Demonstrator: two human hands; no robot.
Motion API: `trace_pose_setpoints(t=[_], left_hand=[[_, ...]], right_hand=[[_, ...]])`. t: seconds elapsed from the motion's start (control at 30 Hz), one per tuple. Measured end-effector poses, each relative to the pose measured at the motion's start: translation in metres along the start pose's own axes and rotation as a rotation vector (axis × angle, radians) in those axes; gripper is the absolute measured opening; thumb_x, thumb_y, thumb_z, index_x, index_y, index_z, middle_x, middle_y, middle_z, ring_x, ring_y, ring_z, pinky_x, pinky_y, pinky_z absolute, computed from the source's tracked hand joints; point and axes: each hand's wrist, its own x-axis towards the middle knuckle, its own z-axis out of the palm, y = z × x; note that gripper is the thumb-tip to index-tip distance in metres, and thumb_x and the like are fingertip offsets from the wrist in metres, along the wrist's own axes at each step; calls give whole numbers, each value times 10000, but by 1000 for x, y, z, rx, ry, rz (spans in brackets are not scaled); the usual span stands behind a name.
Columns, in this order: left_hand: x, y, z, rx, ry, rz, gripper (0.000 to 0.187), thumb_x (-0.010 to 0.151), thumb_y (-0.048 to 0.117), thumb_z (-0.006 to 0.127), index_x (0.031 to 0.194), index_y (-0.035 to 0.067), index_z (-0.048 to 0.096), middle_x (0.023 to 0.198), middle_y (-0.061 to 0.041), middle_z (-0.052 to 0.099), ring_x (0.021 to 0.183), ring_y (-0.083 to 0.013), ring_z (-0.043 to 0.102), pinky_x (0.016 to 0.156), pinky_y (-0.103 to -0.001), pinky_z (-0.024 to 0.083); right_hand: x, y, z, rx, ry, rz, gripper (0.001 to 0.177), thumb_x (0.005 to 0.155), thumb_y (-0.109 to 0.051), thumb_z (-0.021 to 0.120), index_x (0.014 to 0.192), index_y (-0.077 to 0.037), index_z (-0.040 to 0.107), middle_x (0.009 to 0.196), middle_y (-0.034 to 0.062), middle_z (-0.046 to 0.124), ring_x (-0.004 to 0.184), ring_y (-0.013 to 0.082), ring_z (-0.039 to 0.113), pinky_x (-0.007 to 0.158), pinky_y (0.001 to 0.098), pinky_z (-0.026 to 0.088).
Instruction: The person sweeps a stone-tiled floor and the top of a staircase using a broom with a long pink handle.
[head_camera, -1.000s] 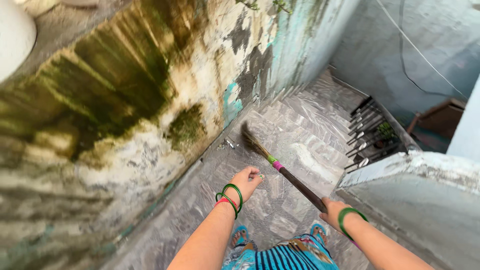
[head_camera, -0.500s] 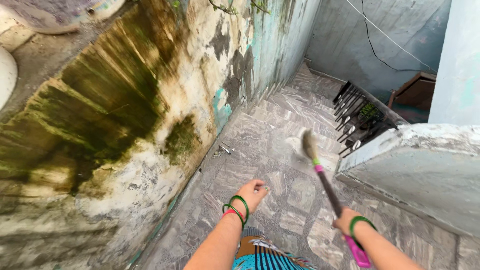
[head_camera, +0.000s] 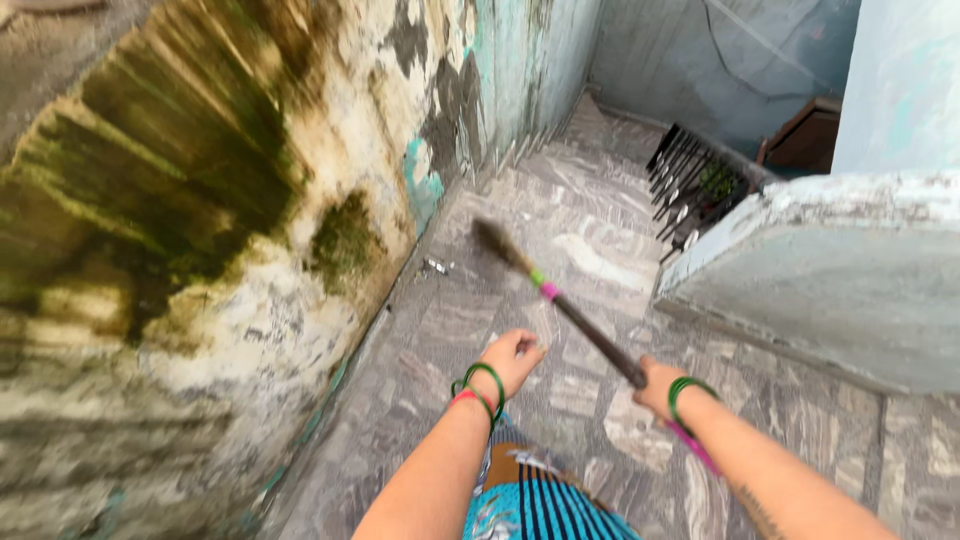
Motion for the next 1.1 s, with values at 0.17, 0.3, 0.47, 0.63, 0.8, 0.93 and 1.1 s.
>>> trace_pose_setpoints(t=[0.17, 0.3, 0.47, 0.63, 0.8, 0.93, 1.1], left_hand=[[-33, 11, 0, 15, -39, -86, 505, 880, 412, 699, 1240, 60, 664, 1206, -129, 730, 1137, -249, 690, 998, -368, 506], [-62, 6, -2, 62, -86, -142, 510, 880, 417, 701, 1254, 73, 663, 1221, -121, 719, 1146, -256, 683, 1007, -368, 506], [-86, 10, -26, 62, -145, -167, 513, 889, 420, 680, 1281, 91, 645, 1230, -101, 716, 1154, -256, 680, 1005, -375, 507], [-104, -2, -76, 100, -219, -265, 504, 895, 421, 673, 1300, 124, 629, 1260, -70, 697, 1178, -243, 658, 1005, -380, 494], [-113, -57, -129, 101, -135, -135, 489, 879, 391, 701, 1263, 92, 665, 1175, -95, 743, 1093, -237, 698, 959, -355, 524], [-123, -88, -157, 67, -177, -183, 497, 879, 389, 697, 1265, 80, 641, 1166, -85, 730, 1051, -227, 714, 931, -350, 544], [-129, -99, -176, 74, -187, -182, 499, 877, 398, 712, 1245, 66, 659, 1129, -96, 745, 1051, -224, 708, 943, -348, 533]], right_hand=[[-32, 37, 37, 361, 44, 83, 396, 834, -130, 728, 1180, -31, 563, 844, 196, 726, 545, 265, 713, 546, 427, 601], [-33, 70, 87, 760, 0, 186, 312, 842, -47, 670, 1118, 50, 561, 799, 194, 677, 524, 271, 693, 457, 453, 583], [-52, 55, 127, 699, -33, 191, 344, 856, -60, 707, 1148, 55, 566, 787, 233, 721, 503, 274, 699, 459, 420, 585], [-88, -64, 158, 427, -73, 157, 483, 869, -110, 690, 1306, -15, 506, 879, 153, 718, 534, 245, 715, 513, 417, 593], [-92, -172, 178, 306, -117, 58, 563, 895, -144, 654, 1388, -46, 401, 954, 188, 744, 560, 234, 746, 587, 396, 617], [-103, -220, 183, 283, -124, 15, 424, 904, -156, 637, 1280, -7, 511, 908, 223, 775, 531, 220, 727, 573, 393, 605], [-138, -205, 176, 264, -103, 73, 513, 898, -153, 638, 1366, -115, 433, 979, 179, 734, 618, 275, 752, 632, 440, 641]])
